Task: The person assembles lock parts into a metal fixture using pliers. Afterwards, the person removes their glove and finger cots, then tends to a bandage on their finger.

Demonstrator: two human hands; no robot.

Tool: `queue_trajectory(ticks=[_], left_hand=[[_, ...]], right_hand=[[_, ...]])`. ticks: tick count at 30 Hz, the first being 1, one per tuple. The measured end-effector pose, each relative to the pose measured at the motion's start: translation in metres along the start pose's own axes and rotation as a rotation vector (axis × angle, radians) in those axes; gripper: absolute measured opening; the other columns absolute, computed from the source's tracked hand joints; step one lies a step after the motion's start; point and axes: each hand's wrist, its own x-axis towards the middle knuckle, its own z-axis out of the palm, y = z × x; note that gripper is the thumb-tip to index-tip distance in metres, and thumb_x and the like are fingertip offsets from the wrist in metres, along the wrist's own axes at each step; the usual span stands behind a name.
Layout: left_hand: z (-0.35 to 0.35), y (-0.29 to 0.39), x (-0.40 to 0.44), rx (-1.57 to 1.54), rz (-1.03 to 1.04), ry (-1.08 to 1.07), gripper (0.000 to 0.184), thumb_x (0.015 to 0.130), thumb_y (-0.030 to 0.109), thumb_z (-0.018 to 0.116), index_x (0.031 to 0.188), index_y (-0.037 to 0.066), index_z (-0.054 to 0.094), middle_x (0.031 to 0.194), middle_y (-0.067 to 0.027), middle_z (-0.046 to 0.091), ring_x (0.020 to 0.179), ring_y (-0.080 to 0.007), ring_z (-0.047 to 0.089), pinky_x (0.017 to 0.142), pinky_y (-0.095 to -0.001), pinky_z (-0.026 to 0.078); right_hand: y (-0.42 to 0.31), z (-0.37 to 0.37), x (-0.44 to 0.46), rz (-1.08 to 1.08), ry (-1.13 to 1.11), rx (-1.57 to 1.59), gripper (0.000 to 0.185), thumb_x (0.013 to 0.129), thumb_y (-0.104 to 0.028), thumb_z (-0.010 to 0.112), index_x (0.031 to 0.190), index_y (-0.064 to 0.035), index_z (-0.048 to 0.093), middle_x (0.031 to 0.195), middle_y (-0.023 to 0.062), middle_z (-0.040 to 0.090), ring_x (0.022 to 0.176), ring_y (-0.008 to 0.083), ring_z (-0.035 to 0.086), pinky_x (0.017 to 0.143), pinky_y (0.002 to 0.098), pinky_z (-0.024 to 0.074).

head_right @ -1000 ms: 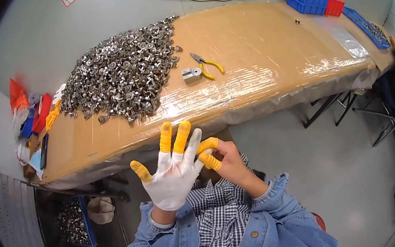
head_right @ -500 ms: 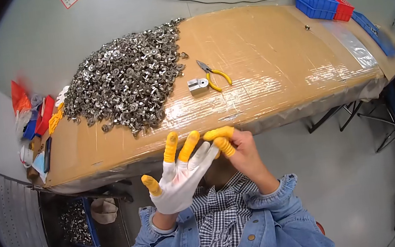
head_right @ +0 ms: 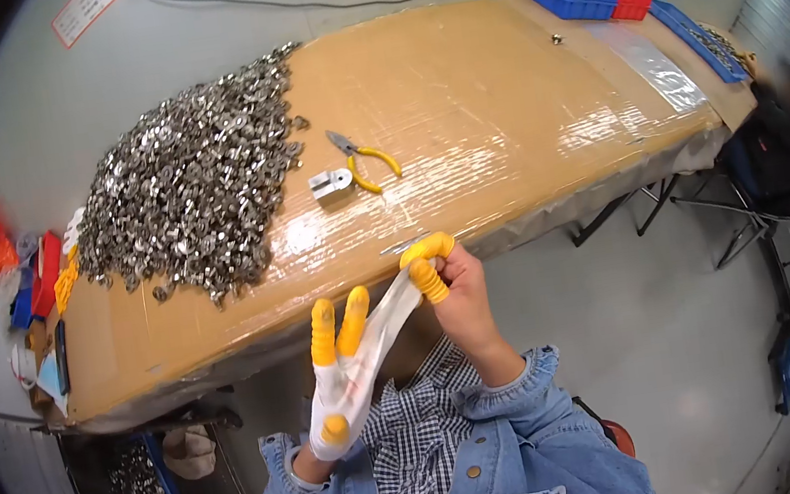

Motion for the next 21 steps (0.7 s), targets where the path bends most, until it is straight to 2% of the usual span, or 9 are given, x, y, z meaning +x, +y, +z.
queue_trajectory(ticks=[3, 4, 7, 8, 11, 12, 15, 17, 21], left_hand=[[-0.005, 0.008, -0.005, 0.149, -0.054, -0.076, 0.106, 0.084, 0.045, 0.070, 0.155, 0.017, -0.004, 0.158, -0.0175, 0.015, 0.147, -0.0305, 0.014, 0.118, -0.0406, 0.004], [-0.002, 0.008, -0.006, 0.119, -0.055, -0.056, 0.103, 0.086, 0.041, 0.069, 0.155, 0.017, -0.003, 0.155, -0.0178, 0.022, 0.146, -0.0324, 0.017, 0.118, -0.0420, 0.004], [0.012, 0.017, 0.000, 0.137, -0.044, 0.096, 0.109, 0.079, 0.054, 0.072, 0.155, 0.012, 0.006, 0.148, -0.0178, 0.037, 0.140, -0.0391, 0.029, 0.118, -0.0475, 0.012], [0.010, 0.017, 0.000, 0.136, -0.045, 0.071, 0.107, 0.080, 0.053, 0.071, 0.154, 0.010, 0.006, 0.146, -0.0172, 0.039, 0.140, -0.0396, 0.030, 0.118, -0.0483, 0.013], [0.001, 0.018, 0.000, 0.125, -0.031, 0.000, 0.092, 0.092, 0.039, 0.062, 0.155, 0.012, 0.000, 0.150, -0.0191, 0.031, 0.141, -0.0385, 0.029, 0.117, -0.0477, 0.011], [0.001, 0.014, 0.003, 0.097, -0.036, 0.027, 0.092, 0.092, 0.041, 0.061, 0.155, 0.012, 0.000, 0.152, -0.0205, 0.028, 0.141, -0.0386, 0.027, 0.117, -0.0483, 0.011], [0.011, 0.015, 0.011, -0.027, -0.030, 0.012, 0.095, 0.090, 0.036, 0.064, 0.155, 0.010, 0.000, 0.157, -0.0196, 0.018, 0.145, -0.0352, 0.019, 0.118, -0.0433, 0.009], [0.014, 0.017, 0.019, -0.019, -0.012, -0.033, 0.099, 0.087, 0.024, 0.070, 0.155, 0.012, -0.001, 0.159, -0.0155, 0.011, 0.147, -0.0300, 0.011, 0.118, -0.0413, 0.002], [0.028, 0.016, 0.039, 0.185, 0.080, -0.076, 0.091, 0.089, 0.007, 0.063, 0.155, 0.017, 0.001, 0.161, -0.0131, 0.008, 0.148, -0.0270, 0.006, 0.118, -0.0402, 0.001]], right_hand=[[0.001, -0.005, 0.000, 0.116, -0.124, 0.061, 0.022, 0.092, -0.024, 0.066, 0.100, -0.0049, 0.059, 0.083, -0.0025, 0.060, 0.074, 0.0050, 0.057, 0.068, 0.0194, 0.0468], [-0.001, -0.003, -0.002, 0.194, -0.204, 0.137, 0.027, 0.090, -0.023, 0.069, 0.106, -0.0055, 0.056, 0.088, -0.0021, 0.058, 0.077, 0.0061, 0.058, 0.070, 0.0198, 0.0467], [0.005, 0.010, -0.002, -0.013, -0.425, 0.109, 0.037, 0.087, -0.021, 0.073, 0.113, -0.0064, 0.051, 0.096, -0.0002, 0.058, 0.080, 0.0072, 0.057, 0.074, 0.0213, 0.0470], [0.002, 0.013, -0.003, 0.025, -0.408, 0.100, 0.039, 0.086, -0.020, 0.074, 0.115, -0.0057, 0.052, 0.097, 0.0005, 0.059, 0.082, 0.0078, 0.058, 0.075, 0.0219, 0.0471], [-0.017, 0.025, -0.002, 0.121, -0.363, 0.079, 0.046, 0.085, -0.017, 0.074, 0.123, -0.0035, 0.052, 0.102, 0.0027, 0.062, 0.090, 0.0095, 0.060, 0.078, 0.0236, 0.0477], [-0.012, 0.020, 0.007, -0.151, -0.410, -0.264, 0.031, 0.089, -0.016, 0.070, 0.115, -0.0009, 0.060, 0.097, 0.0041, 0.066, 0.091, 0.0101, 0.062, 0.076, 0.0236, 0.0485], [-0.019, 0.022, 0.010, -0.019, -0.268, -0.092, 0.019, 0.091, -0.017, 0.067, 0.102, -0.0004, 0.066, 0.088, 0.0039, 0.068, 0.084, 0.0096, 0.063, 0.074, 0.0233, 0.0491], [-0.022, 0.028, 0.018, -0.093, -0.181, -0.105, 0.021, 0.092, -0.020, 0.067, 0.100, -0.0013, 0.065, 0.086, 0.0032, 0.068, 0.078, 0.0085, 0.062, 0.071, 0.0224, 0.0489], [-0.032, 0.035, 0.036, -0.153, -0.063, -0.071, 0.023, 0.091, -0.026, 0.067, 0.094, -0.0028, 0.063, 0.086, 0.0015, 0.066, 0.074, 0.0064, 0.059, 0.065, 0.0210, 0.0470]])
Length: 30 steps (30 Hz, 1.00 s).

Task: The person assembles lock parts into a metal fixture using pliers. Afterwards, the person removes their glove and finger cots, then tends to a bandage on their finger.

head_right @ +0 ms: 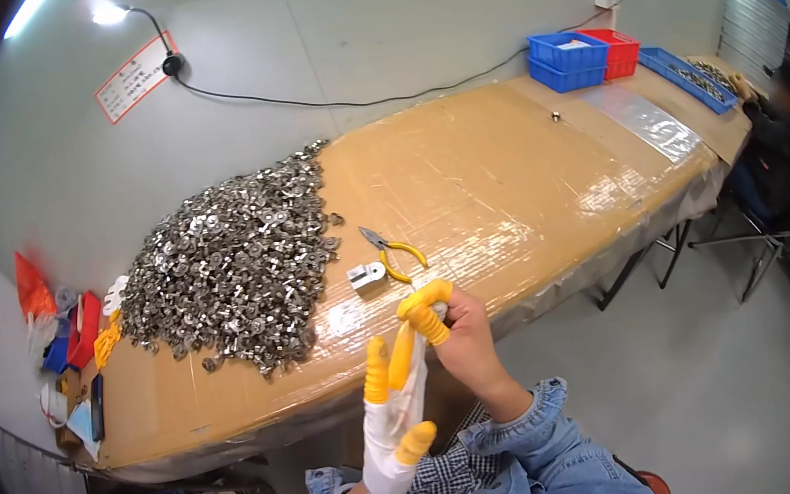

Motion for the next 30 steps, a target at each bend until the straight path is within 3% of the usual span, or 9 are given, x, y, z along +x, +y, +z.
queue_trajectory(ticks=[2, 5, 8, 13, 16, 20, 26, 30], left_hand=[[0.003, -0.008, 0.003, 0.036, 0.057, 0.046, 0.088, 0.089, 0.008, 0.064, 0.155, 0.017, 0.006, 0.160, -0.0162, 0.012, 0.148, -0.0304, 0.010, 0.118, -0.0413, 0.004], [0.000, -0.017, 0.003, 0.053, 0.102, 0.034, 0.078, 0.091, 0.002, 0.060, 0.154, 0.011, 0.016, 0.160, -0.0130, 0.012, 0.148, -0.0251, 0.011, 0.118, -0.0383, 0.006], [-0.002, -0.023, 0.003, 0.071, 0.069, 0.068, 0.071, 0.091, -0.003, 0.056, 0.152, 0.016, 0.026, 0.160, -0.0133, 0.012, 0.148, -0.0292, 0.011, 0.118, -0.0416, 0.005], [0.004, -0.023, 0.002, -0.067, 0.057, 0.153, 0.068, 0.093, 0.002, 0.058, 0.152, 0.009, 0.024, 0.158, -0.0140, 0.018, 0.146, -0.0273, 0.017, 0.118, -0.0377, 0.010], [0.006, -0.021, 0.004, -0.080, 0.052, 0.132, 0.070, 0.093, 0.004, 0.057, 0.152, 0.004, 0.020, 0.158, -0.0104, 0.020, 0.146, -0.0210, 0.017, 0.117, -0.0330, 0.011], [0.001, -0.027, -0.002, 0.204, 0.028, 0.137, 0.063, 0.095, 0.005, 0.056, 0.151, 0.004, 0.026, 0.155, -0.0105, 0.028, 0.143, -0.0216, 0.025, 0.116, -0.0330, 0.017], [0.001, -0.026, -0.006, -0.307, -0.082, 0.271, 0.052, 0.097, 0.006, 0.053, 0.146, 0.002, 0.036, 0.150, -0.0098, 0.037, 0.138, -0.0220, 0.036, 0.114, -0.0327, 0.024], [0.005, -0.022, -0.004, 0.056, 0.057, 0.174, 0.058, 0.096, 0.008, 0.056, 0.149, 0.007, 0.032, 0.153, -0.0123, 0.033, 0.137, -0.0239, 0.036, 0.114, -0.0342, 0.024]], right_hand=[[0.004, -0.004, 0.004, -0.058, 0.020, -0.010, 0.021, 0.093, -0.023, 0.066, 0.094, -0.0022, 0.062, 0.088, 0.0017, 0.066, 0.075, 0.0061, 0.059, 0.067, 0.0207, 0.0470], [0.010, -0.003, 0.005, -0.084, 0.058, -0.025, 0.022, 0.093, -0.024, 0.065, 0.095, -0.0030, 0.060, 0.086, 0.0007, 0.065, 0.073, 0.0053, 0.058, 0.065, 0.0199, 0.0465], [0.013, 0.000, 0.005, -0.071, 0.106, -0.017, 0.021, 0.094, -0.024, 0.064, 0.095, -0.0036, 0.059, 0.084, 0.0001, 0.064, 0.069, 0.0049, 0.057, 0.062, 0.0199, 0.0460], [0.016, 0.001, 0.008, -0.061, 0.140, 0.019, 0.021, 0.094, -0.024, 0.063, 0.094, -0.0043, 0.059, 0.081, -0.0008, 0.062, 0.066, 0.0043, 0.055, 0.059, 0.0193, 0.0438], [0.014, 0.002, 0.008, -0.074, 0.144, 0.016, 0.021, 0.095, -0.025, 0.062, 0.093, -0.0043, 0.060, 0.080, -0.0015, 0.061, 0.066, 0.0038, 0.053, 0.059, 0.0192, 0.0427], [0.012, 0.000, 0.003, -0.085, 0.165, 0.000, 0.020, 0.095, -0.024, 0.063, 0.093, -0.0039, 0.060, 0.082, -0.0012, 0.062, 0.069, 0.0038, 0.053, 0.062, 0.0196, 0.0428], [0.019, -0.006, -0.002, -0.078, 0.175, -0.046, 0.018, 0.094, -0.021, 0.064, 0.093, -0.0033, 0.060, 0.086, -0.0009, 0.063, 0.075, 0.0044, 0.054, 0.066, 0.0199, 0.0433], [0.016, -0.004, -0.004, -0.070, 0.171, -0.039, 0.019, 0.094, -0.021, 0.064, 0.094, -0.0029, 0.060, 0.086, -0.0007, 0.063, 0.076, 0.0048, 0.054, 0.068, 0.0202, 0.0436]])
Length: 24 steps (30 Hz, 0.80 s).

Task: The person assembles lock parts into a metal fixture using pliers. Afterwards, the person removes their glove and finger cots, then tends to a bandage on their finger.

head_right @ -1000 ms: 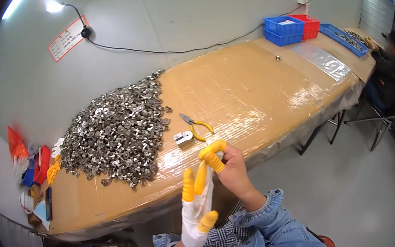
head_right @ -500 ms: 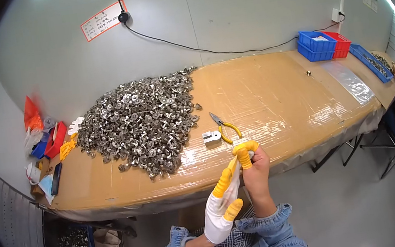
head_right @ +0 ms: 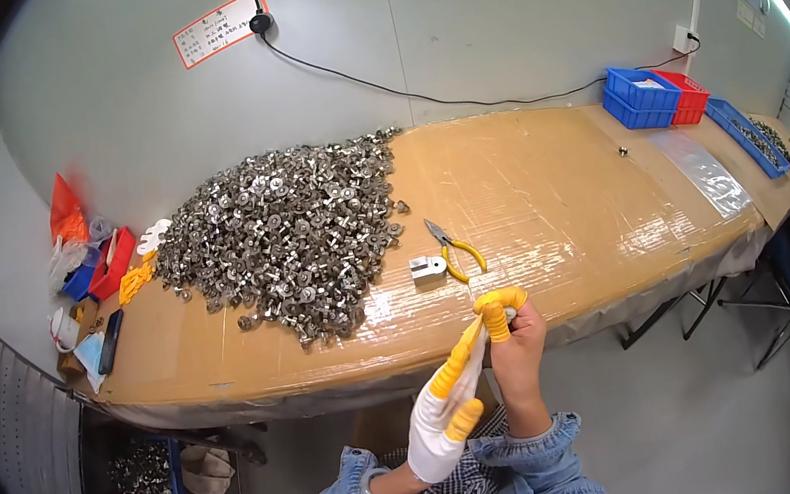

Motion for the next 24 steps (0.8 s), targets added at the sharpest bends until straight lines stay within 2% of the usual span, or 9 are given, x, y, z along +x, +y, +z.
queue_trajectory(ticks=[3, 6, 8, 9, 11, 16, 19, 22, 24], left_hand=[[-0.003, -0.009, -0.003, 0.380, 0.096, -0.057, 0.060, 0.096, 0.011, 0.058, 0.149, 0.008, 0.031, 0.154, -0.0129, 0.031, 0.137, -0.0253, 0.037, 0.113, -0.0347, 0.024], [-0.009, -0.010, -0.001, 0.303, 0.148, -0.140, 0.062, 0.095, 0.008, 0.057, 0.149, 0.000, 0.028, 0.155, -0.0162, 0.025, 0.144, -0.0267, 0.024, 0.117, -0.0376, 0.015], [-0.005, 0.000, -0.004, -0.115, -0.108, 0.011, 0.056, 0.095, 0.007, 0.058, 0.146, 0.002, 0.035, 0.153, -0.0144, 0.031, 0.140, -0.0255, 0.034, 0.114, -0.0349, 0.025], [-0.008, 0.003, -0.007, -0.348, -0.197, 0.082, 0.053, 0.095, 0.005, 0.057, 0.144, -0.001, 0.037, 0.153, -0.0147, 0.031, 0.140, -0.0245, 0.032, 0.115, -0.0343, 0.024], [-0.009, 0.002, -0.009, -0.329, -0.194, 0.076, 0.052, 0.096, 0.006, 0.056, 0.144, -0.001, 0.037, 0.153, -0.0143, 0.032, 0.140, -0.0239, 0.032, 0.115, -0.0338, 0.023], [-0.002, -0.006, -0.009, -0.065, 0.008, 0.023, 0.053, 0.095, 0.010, 0.060, 0.144, 0.003, 0.040, 0.152, -0.0141, 0.033, 0.141, -0.0244, 0.031, 0.115, -0.0355, 0.023], [0.001, -0.006, -0.004, 0.103, 0.072, 0.013, 0.055, 0.094, 0.013, 0.062, 0.144, 0.003, 0.040, 0.149, -0.0144, 0.038, 0.137, -0.0235, 0.037, 0.112, -0.0351, 0.027], [-0.014, -0.018, -0.012, 0.224, 0.058, -0.024, 0.056, 0.094, 0.016, 0.064, 0.143, 0.003, 0.041, 0.146, -0.0155, 0.042, 0.132, -0.0220, 0.042, 0.108, -0.0341, 0.031], [-0.014, -0.015, -0.013, 0.253, 0.025, -0.020, 0.057, 0.094, 0.019, 0.064, 0.142, 0.000, 0.041, 0.140, -0.0184, 0.048, 0.126, -0.0217, 0.047, 0.106, -0.0339, 0.034]], right_hand=[[0.000, -0.004, -0.001, 0.024, 0.016, -0.006, 0.019, 0.094, -0.021, 0.064, 0.094, -0.0024, 0.061, 0.086, -0.0004, 0.063, 0.076, 0.0048, 0.054, 0.068, 0.0203, 0.0438], [0.001, -0.007, -0.001, -0.010, -0.018, -0.044, 0.018, 0.094, -0.020, 0.065, 0.095, -0.0022, 0.061, 0.087, 0.0000, 0.064, 0.077, 0.0049, 0.054, 0.069, 0.0204, 0.0440], [0.004, -0.006, 0.000, -0.050, -0.016, -0.069, 0.018, 0.094, -0.019, 0.065, 0.095, -0.0022, 0.061, 0.087, 0.0003, 0.064, 0.077, 0.0049, 0.054, 0.068, 0.0203, 0.0440], [0.004, -0.005, -0.001, -0.069, -0.015, -0.083, 0.017, 0.094, -0.019, 0.065, 0.095, -0.0022, 0.061, 0.087, 0.0004, 0.064, 0.077, 0.0049, 0.054, 0.068, 0.0203, 0.0440], [0.002, -0.005, -0.001, -0.058, -0.021, -0.079, 0.017, 0.093, -0.019, 0.065, 0.095, -0.0023, 0.061, 0.088, 0.0007, 0.064, 0.078, 0.0049, 0.055, 0.068, 0.0202, 0.0442], [0.002, -0.006, 0.000, -0.044, -0.026, -0.056, 0.019, 0.093, -0.020, 0.065, 0.095, -0.0025, 0.061, 0.087, 0.0005, 0.064, 0.075, 0.0048, 0.056, 0.066, 0.0198, 0.0449], [0.001, -0.006, 0.002, -0.020, -0.017, -0.031, 0.020, 0.094, -0.022, 0.064, 0.096, -0.0028, 0.060, 0.085, 0.0000, 0.064, 0.070, 0.0045, 0.055, 0.063, 0.0194, 0.0449], [0.001, -0.010, 0.002, 0.013, 0.014, -0.035, 0.019, 0.094, -0.021, 0.064, 0.095, -0.0028, 0.060, 0.084, 0.0003, 0.064, 0.071, 0.0044, 0.056, 0.063, 0.0193, 0.0449], [-0.001, -0.016, 0.009, -0.078, 0.054, -0.059, 0.020, 0.093, -0.022, 0.065, 0.095, -0.0026, 0.060, 0.084, 0.0003, 0.063, 0.072, 0.0044, 0.055, 0.063, 0.0196, 0.0447]])
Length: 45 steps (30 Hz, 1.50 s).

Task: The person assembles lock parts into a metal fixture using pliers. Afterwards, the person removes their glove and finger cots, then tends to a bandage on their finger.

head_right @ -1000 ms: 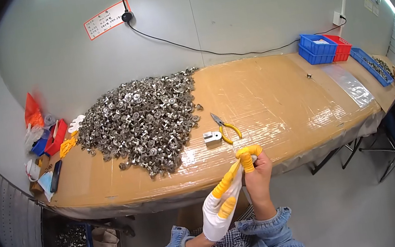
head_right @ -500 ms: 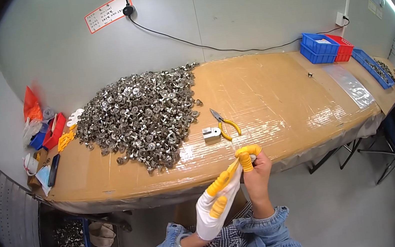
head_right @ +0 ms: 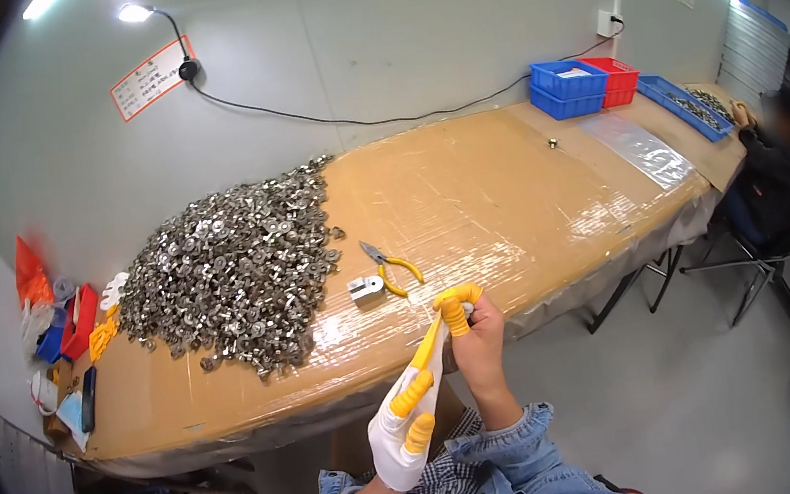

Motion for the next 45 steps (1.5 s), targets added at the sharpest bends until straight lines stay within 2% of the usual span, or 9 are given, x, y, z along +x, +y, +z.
queue_trajectory(ticks=[3, 9, 14, 23, 33, 36, 40, 43, 45], left_hand=[[0.014, 0.011, 0.018, -0.370, 0.017, 0.039, 0.059, 0.094, 0.026, 0.064, 0.140, -0.002, 0.040, 0.139, -0.0198, 0.048, 0.126, -0.0223, 0.048, 0.107, -0.0337, 0.033], [0.006, 0.008, 0.017, -0.107, -0.131, 0.163, 0.056, 0.095, 0.028, 0.062, 0.138, -0.001, 0.041, 0.117, -0.0053, 0.053, 0.105, -0.0133, 0.050, 0.098, -0.0279, 0.037], [0.001, -0.001, 0.015, -0.071, -0.155, 0.122, 0.052, 0.098, 0.033, 0.056, 0.133, -0.003, 0.042, 0.116, -0.0059, 0.051, 0.100, -0.0102, 0.051, 0.089, -0.0224, 0.042], [0.003, -0.007, 0.011, -0.214, -0.251, -0.014, 0.086, 0.092, 0.059, 0.052, 0.143, -0.006, 0.029, 0.135, -0.0133, 0.043, 0.128, -0.0226, 0.043, 0.109, -0.0303, 0.030], [0.023, 0.023, 0.021, -0.385, -0.280, -0.012, 0.107, 0.084, 0.068, 0.056, 0.147, -0.009, 0.017, 0.148, -0.0196, 0.031, 0.139, -0.0272, 0.032, 0.116, -0.0354, 0.023], [0.010, 0.016, 0.017, -0.417, -0.277, 0.035, 0.096, 0.088, 0.064, 0.053, 0.140, -0.013, 0.029, 0.140, -0.0228, 0.040, 0.133, -0.0290, 0.040, 0.114, -0.0379, 0.028], [-0.001, 0.012, 0.012, -0.633, -0.439, 0.170, 0.033, 0.094, 0.024, 0.061, 0.114, 0.000, 0.051, 0.109, -0.0119, 0.059, 0.099, -0.0177, 0.059, 0.089, -0.0295, 0.048], [-0.011, -0.003, 0.005, -0.386, -0.411, 0.197, 0.021, 0.087, 0.008, 0.065, 0.103, 0.002, 0.054, 0.102, -0.0084, 0.061, 0.094, -0.0153, 0.061, 0.077, -0.0264, 0.051], [-0.008, 0.002, 0.010, -0.313, -0.407, 0.189, 0.027, 0.088, 0.021, 0.069, 0.101, 0.003, 0.053, 0.101, -0.0086, 0.061, 0.094, -0.0178, 0.063, 0.076, -0.0277, 0.052]], right_hand=[[-0.018, -0.004, 0.000, -0.021, -0.089, -0.078, 0.020, 0.093, -0.022, 0.067, 0.094, -0.0030, 0.061, 0.083, -0.0013, 0.061, 0.071, 0.0042, 0.053, 0.063, 0.0196, 0.0438], [-0.010, -0.010, -0.006, 0.096, -0.381, -0.169, 0.032, 0.086, -0.033, 0.074, 0.095, -0.0059, 0.059, 0.088, -0.0011, 0.058, 0.073, 0.0060, 0.054, 0.067, 0.0199, 0.0441], [-0.019, -0.004, -0.003, 0.143, -0.525, -0.178, 0.027, 0.087, -0.027, 0.073, 0.093, -0.0023, 0.065, 0.082, -0.0001, 0.062, 0.078, 0.0061, 0.056, 0.070, 0.0213, 0.0455], [-0.001, -0.005, -0.008, 0.112, -0.245, -0.130, 0.022, 0.091, -0.023, 0.069, 0.089, -0.0006, 0.065, 0.079, 0.0009, 0.064, 0.072, 0.0060, 0.056, 0.066, 0.0214, 0.0466], [0.000, -0.011, -0.010, 0.092, -0.139, -0.049, 0.021, 0.089, -0.021, 0.070, 0.088, -0.0013, 0.063, 0.079, 0.0007, 0.062, 0.073, 0.0063, 0.055, 0.065, 0.0221, 0.0458], [-0.018, -0.018, -0.006, 0.021, -0.330, -0.119, 0.021, 0.085, -0.019, 0.074, 0.090, -0.0020, 0.063, 0.080, 0.0008, 0.063, 0.075, 0.0077, 0.057, 0.067, 0.0235, 0.0465], [-0.042, -0.009, -0.011, -0.058, -0.604, -0.151, 0.031, 0.075, -0.021, 0.081, 0.093, -0.0024, 0.065, 0.083, 0.0042, 0.066, 0.075, 0.0140, 0.063, 0.068, 0.0258, 0.0490], [-0.040, -0.001, -0.016, -0.158, -0.778, -0.196, 0.038, 0.073, -0.027, 0.081, 0.095, 0.0001, 0.067, 0.084, 0.0104, 0.069, 0.070, 0.0225, 0.067, 0.065, 0.0292, 0.0514], [-0.034, 0.000, -0.024, -0.124, -0.677, -0.228, 0.036, 0.073, -0.026, 0.081, 0.093, 0.0000, 0.067, 0.081, 0.0101, 0.069, 0.069, 0.0224, 0.068, 0.065, 0.0290, 0.0515]])
